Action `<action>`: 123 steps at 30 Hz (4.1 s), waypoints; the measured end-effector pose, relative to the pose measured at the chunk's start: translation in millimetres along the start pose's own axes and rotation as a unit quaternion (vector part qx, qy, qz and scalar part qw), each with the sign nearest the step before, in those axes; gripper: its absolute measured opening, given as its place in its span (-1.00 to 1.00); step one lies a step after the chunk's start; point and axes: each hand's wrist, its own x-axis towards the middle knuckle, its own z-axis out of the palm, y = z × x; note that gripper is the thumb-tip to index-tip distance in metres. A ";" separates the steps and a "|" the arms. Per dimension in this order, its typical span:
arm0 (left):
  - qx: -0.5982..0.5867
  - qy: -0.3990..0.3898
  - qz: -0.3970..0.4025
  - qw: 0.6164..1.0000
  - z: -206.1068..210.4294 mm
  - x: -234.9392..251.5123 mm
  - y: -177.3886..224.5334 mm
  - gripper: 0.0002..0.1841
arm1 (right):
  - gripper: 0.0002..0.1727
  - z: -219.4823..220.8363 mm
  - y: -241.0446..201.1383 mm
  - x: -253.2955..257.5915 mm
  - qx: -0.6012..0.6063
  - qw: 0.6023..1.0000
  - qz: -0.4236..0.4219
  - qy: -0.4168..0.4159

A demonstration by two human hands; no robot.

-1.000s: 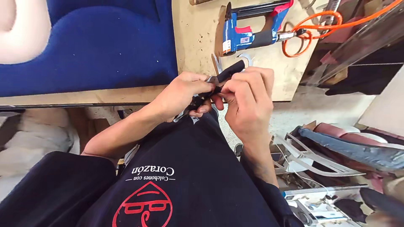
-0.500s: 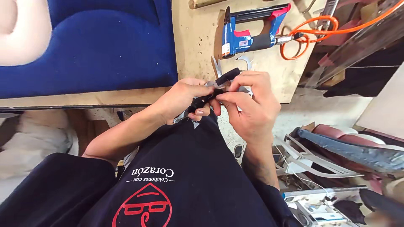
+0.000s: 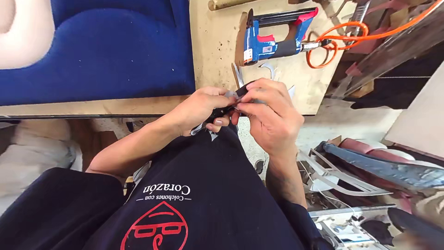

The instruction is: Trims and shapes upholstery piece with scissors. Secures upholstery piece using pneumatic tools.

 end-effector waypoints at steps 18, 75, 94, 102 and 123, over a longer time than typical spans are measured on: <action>0.545 0.137 0.300 0.771 -0.9 10.3 -43.0 -0.65 | -0.92 16.7 14.3 -14.2 -0.079 0.995 -0.012 -0.053; 0.452 0.292 0.378 0.754 -2.3 49.1 -42.2 -0.82 | -0.76 47.4 21.7 -34.4 -0.002 0.961 0.149 0.234; 0.709 0.360 0.282 0.538 -113.2 130.6 -90.7 -0.67 | -0.38 76.0 81.8 -114.2 -0.143 0.851 0.502 -0.054; 0.661 0.344 0.139 0.652 -101.4 127.7 -60.9 -0.68 | -0.29 17.4 198.2 10.5 -0.247 0.893 0.307 -0.218; 0.757 0.202 0.120 0.610 -125.5 134.1 -32.0 -0.53 | -0.69 83.5 19.2 -82.5 -0.009 0.884 0.467 0.008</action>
